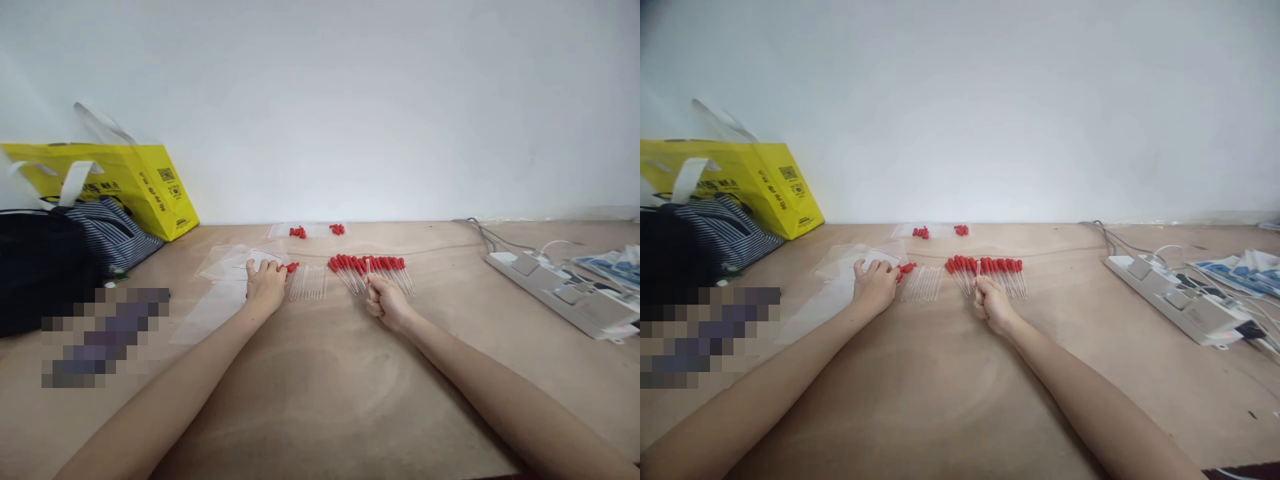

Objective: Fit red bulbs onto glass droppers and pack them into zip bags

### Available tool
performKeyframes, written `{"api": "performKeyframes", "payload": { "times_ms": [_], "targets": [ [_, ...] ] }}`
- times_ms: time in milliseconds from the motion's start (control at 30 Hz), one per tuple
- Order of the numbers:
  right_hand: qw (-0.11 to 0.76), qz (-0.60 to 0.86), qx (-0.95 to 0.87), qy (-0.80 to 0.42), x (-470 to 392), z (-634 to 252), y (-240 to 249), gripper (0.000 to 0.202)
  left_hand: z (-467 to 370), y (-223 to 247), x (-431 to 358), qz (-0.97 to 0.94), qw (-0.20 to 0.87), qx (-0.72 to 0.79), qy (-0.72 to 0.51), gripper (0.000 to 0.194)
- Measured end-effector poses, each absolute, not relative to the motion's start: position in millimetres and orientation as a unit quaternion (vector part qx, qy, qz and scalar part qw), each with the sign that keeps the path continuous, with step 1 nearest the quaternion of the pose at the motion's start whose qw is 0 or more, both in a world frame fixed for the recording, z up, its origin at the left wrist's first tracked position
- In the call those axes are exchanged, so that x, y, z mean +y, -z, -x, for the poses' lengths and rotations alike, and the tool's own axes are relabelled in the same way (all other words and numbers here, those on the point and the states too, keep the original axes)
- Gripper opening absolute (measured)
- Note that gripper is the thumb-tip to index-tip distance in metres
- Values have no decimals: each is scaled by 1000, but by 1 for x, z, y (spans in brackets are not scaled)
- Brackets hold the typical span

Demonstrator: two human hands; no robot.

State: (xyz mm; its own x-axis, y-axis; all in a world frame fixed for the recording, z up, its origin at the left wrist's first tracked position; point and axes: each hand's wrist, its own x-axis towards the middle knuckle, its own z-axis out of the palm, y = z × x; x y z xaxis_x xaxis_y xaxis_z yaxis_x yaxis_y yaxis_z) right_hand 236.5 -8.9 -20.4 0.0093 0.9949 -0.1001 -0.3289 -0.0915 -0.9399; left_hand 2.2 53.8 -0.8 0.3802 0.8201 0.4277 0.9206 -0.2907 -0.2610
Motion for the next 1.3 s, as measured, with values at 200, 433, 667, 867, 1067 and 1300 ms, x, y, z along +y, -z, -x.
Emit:
{"api": "performKeyframes", "payload": {
  "times_ms": [200, 433, 667, 867, 1067, 1300],
  "targets": [
    [543, 387, -339, -664, -12, -243, 24, 14, -4, -6, 50, 807, 238, -534, 84, 30],
    [527, 381, -349, -675, -14, -243, 23, 13, -15, -3, 9, 864, 102, -420, 256, 14],
    [526, 340, -415, -660, -15, -242, 25, 19, -26, 23, -19, 880, -28, -368, 299, 12],
    [485, 404, -608, -482, -22, -235, 30, 18, -23, 26, -9, 874, -86, -394, 269, 18],
    [330, 463, -822, -32, -31, -227, 34, 21, -24, 25, -11, 869, -84, -402, 277, 16],
    [274, 445, -844, 120, -29, -218, 35, 19, -26, 23, -12, 866, -62, -408, 283, 15]
  ]
}}
